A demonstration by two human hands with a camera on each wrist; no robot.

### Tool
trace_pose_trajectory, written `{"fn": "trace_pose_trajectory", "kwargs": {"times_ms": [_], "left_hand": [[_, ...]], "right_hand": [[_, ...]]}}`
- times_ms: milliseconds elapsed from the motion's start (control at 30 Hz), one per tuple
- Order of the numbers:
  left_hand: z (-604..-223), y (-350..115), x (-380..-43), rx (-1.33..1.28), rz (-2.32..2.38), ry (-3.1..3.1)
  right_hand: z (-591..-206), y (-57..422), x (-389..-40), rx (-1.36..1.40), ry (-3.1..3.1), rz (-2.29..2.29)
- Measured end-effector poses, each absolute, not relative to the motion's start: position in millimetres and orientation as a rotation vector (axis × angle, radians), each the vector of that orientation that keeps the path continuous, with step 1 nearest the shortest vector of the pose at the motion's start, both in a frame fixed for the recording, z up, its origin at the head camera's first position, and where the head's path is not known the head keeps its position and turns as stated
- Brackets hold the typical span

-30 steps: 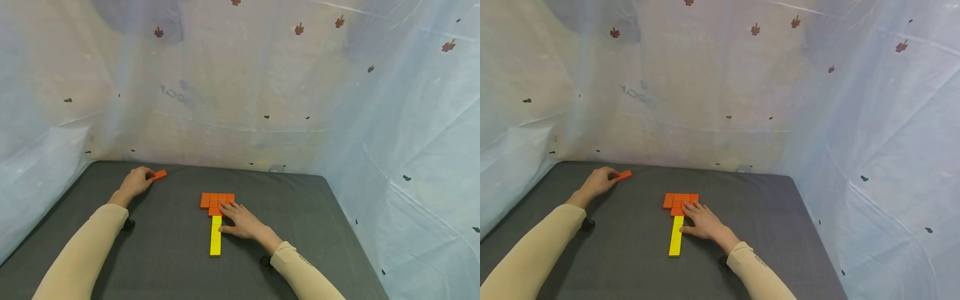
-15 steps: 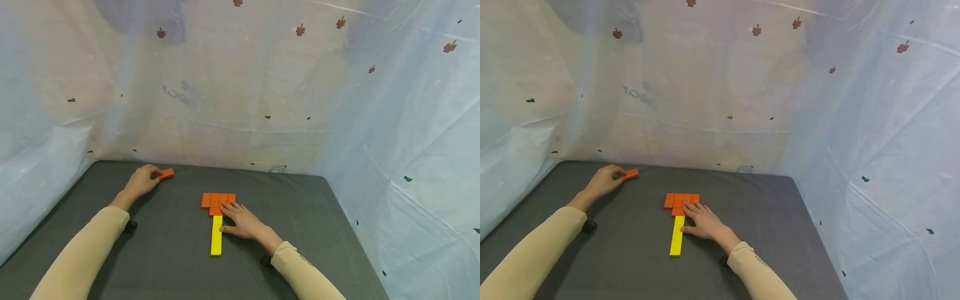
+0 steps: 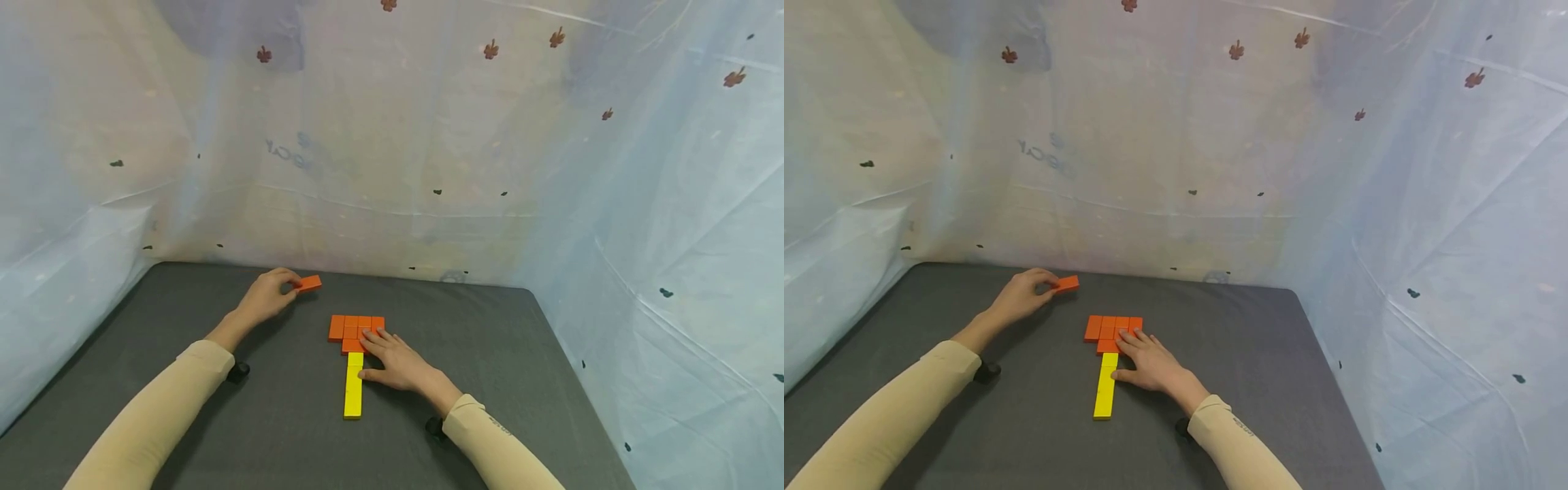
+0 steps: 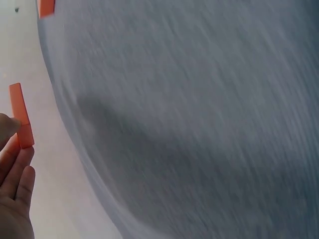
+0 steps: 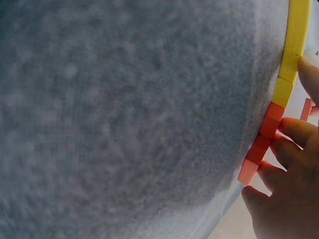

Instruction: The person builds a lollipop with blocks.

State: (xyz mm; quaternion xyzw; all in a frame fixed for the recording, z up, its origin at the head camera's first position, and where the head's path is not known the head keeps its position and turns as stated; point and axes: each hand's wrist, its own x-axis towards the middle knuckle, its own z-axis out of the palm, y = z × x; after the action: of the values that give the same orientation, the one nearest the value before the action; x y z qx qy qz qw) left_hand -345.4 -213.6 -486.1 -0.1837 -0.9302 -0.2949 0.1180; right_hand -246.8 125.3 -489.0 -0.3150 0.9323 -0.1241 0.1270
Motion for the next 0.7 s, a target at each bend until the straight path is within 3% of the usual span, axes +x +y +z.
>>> {"fn": "trace_pose_trajectory", "kwargs": {"times_ms": [700], "left_hand": [[-491,-136,-355,-0.843,-0.874,-2.717]], "right_hand": [[-492,126,-250,-0.909,2.722,-0.342]]}}
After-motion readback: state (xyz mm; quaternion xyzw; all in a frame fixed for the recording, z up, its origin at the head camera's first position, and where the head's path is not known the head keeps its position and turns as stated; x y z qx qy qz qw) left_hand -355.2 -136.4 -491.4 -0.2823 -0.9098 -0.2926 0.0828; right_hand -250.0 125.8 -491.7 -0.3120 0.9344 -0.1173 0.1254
